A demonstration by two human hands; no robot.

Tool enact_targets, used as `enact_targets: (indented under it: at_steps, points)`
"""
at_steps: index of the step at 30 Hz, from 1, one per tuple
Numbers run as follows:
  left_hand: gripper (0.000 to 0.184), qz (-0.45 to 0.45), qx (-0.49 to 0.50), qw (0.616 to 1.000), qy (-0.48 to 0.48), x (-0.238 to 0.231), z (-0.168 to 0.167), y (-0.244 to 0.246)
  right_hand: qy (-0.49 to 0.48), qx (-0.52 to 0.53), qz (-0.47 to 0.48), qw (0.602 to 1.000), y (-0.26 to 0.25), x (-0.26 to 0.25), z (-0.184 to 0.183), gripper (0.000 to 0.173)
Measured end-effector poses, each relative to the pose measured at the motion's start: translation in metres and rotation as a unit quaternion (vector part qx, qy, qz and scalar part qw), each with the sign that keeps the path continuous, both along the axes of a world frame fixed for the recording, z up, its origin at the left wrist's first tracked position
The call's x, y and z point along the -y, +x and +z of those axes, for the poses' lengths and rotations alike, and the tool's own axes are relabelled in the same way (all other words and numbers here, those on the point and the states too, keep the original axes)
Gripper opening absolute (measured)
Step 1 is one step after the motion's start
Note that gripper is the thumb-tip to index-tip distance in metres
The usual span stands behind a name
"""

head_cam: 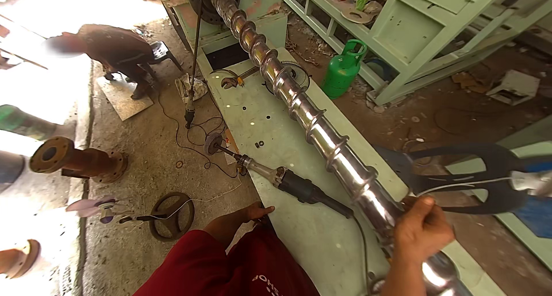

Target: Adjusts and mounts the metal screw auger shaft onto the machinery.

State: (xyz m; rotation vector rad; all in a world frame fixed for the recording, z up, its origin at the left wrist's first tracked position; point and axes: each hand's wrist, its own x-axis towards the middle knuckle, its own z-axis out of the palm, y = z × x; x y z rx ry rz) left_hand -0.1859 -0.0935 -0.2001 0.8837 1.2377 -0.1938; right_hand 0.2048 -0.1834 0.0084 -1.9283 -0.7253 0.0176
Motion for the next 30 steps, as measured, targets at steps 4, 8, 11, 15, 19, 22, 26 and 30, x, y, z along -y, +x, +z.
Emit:
enact_targets:
  at_steps: [4, 8, 11, 15, 19, 22, 26, 30]
  points:
    - [0.065, 0.003, 0.002, 1.000, 0.001, 0.0000, -0.0015, -0.0003, 0.002, 0.000, 0.004, 1.000, 0.0004, 0.0000, -0.0002, 0.044]
    - [0.066, 0.006, 0.003, 1.000, 0.000, -0.0004, -0.0034, -0.0011, 0.000, 0.000, 0.001, 1.000, 0.0005, 0.0000, -0.0001, 0.045]
    - [0.065, 0.007, 0.003, 1.000, 0.001, 0.0006, -0.0005, -0.0002, -0.003, -0.001, 0.001, 1.000, 0.0000, 0.0003, 0.0004, 0.045]
    - [0.064, 0.004, 0.003, 1.000, 0.000, -0.0003, 0.0011, 0.0001, -0.002, 0.000, -0.002, 1.000, -0.0002, 0.0002, 0.0003, 0.045]
    - [0.064, 0.007, 0.001, 1.000, 0.002, 0.0003, 0.0018, 0.0002, 0.001, -0.003, 0.000, 1.000, -0.0001, -0.0002, 0.0002, 0.045]
    - [0.065, 0.007, 0.001, 1.000, 0.002, 0.0001, 0.0002, 0.0000, 0.001, -0.003, 0.001, 1.000, 0.0001, 0.0002, 0.0002, 0.045]
    - [0.065, 0.005, -0.002, 1.000, 0.001, -0.0009, -0.0001, -0.0002, 0.002, -0.001, 0.001, 1.000, -0.0007, -0.0006, 0.0009, 0.044]
    - [0.065, 0.006, 0.000, 1.000, 0.004, -0.0006, 0.0002, -0.0007, -0.002, -0.001, -0.001, 1.000, -0.0015, -0.0005, 0.0020, 0.044]
